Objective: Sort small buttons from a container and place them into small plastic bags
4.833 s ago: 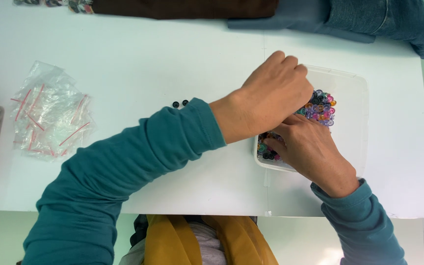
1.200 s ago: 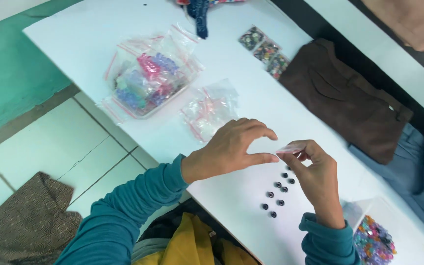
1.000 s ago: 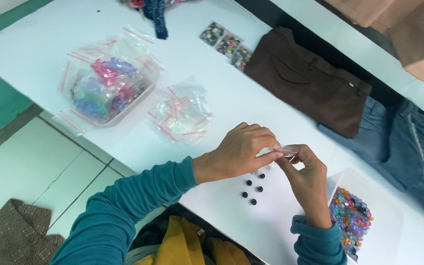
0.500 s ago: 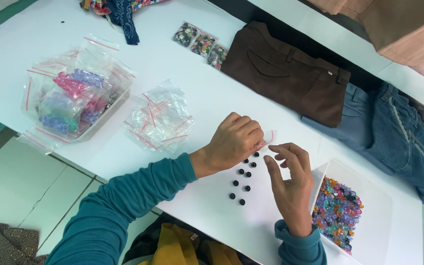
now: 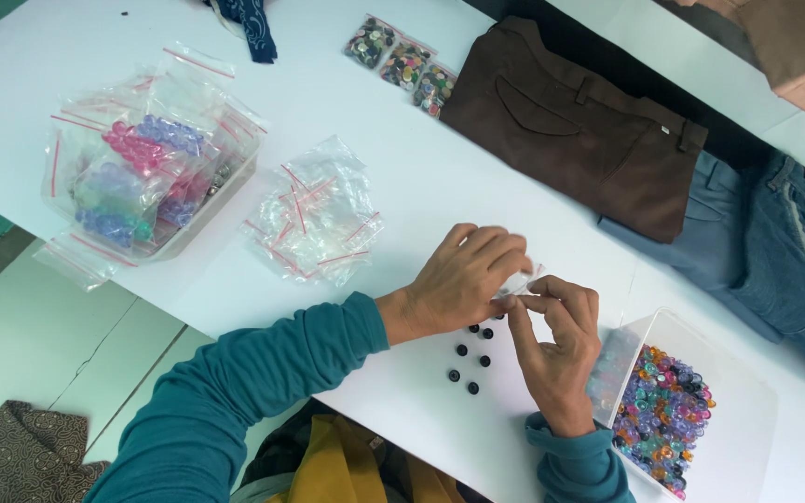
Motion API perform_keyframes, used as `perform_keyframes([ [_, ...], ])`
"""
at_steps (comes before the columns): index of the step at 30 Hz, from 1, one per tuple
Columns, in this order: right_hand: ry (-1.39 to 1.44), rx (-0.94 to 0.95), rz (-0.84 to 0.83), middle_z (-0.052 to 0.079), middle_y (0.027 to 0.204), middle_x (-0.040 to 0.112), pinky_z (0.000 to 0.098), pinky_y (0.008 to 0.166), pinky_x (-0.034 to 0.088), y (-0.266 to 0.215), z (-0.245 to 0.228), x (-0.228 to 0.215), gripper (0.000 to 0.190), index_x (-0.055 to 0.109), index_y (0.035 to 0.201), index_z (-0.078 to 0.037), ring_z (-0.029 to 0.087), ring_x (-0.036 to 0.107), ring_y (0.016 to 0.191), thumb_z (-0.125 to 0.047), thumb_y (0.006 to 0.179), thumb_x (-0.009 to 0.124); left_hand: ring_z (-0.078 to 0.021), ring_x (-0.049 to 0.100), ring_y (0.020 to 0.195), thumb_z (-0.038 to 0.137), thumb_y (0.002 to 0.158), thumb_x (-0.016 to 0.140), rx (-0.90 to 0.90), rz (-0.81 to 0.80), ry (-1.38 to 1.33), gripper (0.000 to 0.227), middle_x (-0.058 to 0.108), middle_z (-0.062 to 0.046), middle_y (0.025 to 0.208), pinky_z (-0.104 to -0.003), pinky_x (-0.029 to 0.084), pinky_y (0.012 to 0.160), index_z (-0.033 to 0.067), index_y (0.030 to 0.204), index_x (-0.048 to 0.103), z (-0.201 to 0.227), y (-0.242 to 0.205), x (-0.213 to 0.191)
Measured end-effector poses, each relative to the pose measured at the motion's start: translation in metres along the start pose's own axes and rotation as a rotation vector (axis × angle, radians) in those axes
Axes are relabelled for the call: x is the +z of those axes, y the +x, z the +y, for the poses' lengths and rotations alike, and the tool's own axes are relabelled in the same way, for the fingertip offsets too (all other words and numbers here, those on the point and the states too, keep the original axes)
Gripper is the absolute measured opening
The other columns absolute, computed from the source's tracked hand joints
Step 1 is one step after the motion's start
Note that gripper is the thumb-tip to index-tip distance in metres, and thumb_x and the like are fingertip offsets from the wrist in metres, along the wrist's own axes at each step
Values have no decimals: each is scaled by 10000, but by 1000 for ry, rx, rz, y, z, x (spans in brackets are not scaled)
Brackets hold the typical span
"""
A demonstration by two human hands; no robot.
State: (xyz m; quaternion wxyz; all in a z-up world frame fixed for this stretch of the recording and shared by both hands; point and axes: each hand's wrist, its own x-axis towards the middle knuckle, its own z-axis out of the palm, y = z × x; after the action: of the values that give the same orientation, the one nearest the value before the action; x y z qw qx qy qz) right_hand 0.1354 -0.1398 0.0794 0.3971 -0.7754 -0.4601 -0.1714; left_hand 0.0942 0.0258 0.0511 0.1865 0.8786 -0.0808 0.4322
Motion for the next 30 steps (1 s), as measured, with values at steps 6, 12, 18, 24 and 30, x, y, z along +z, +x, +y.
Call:
perform_keyframes([
  [6,-37,31,-30,95,1063,655,376,895,469,-9,12,-1,63,732,908,-66,269,537,1023,-88,965,747,-341,393,1486,527,825,809,-67,-346,-330,704,566,-45,1423,-533,299,1172,195,1395,561,-21,-5,10],
  [12,-2,68,10,82,1082,638,367,752,449,-10,18,2,36,781,951,-91,275,555,967,-110,982,780,-274,476,1413,482,853,809,-141,-318,-455,632,642,-27,1259,-631,201,1228,186,1361,578,-22,-11,22],
  [18,-42,-15,7,88,1145,671,383,821,481,-12,14,2,157,792,1136,-105,282,570,1013,-112,985,748,-202,581,1283,456,879,802,-111,-281,-501,584,659,15,1154,-596,248,1226,187,1352,588,-19,-21,36],
  [24,80,18,-13,154,1192,688,449,928,500,-9,9,0,337,671,1366,-20,336,610,1096,-75,1034,656,-166,654,1156,500,842,824,-182,-245,-575,588,694,49,1055,-541,313,1197,218,1318,621,-34,-26,46],
  [30,88,248,-2,151,1130,648,393,831,476,-8,15,-4,220,694,1296,-9,255,599,965,-54,1084,656,-165,673,1079,438,859,829,-251,-208,-598,497,673,44,986,-427,432,1103,214,1252,623,-45,-10,28],
])
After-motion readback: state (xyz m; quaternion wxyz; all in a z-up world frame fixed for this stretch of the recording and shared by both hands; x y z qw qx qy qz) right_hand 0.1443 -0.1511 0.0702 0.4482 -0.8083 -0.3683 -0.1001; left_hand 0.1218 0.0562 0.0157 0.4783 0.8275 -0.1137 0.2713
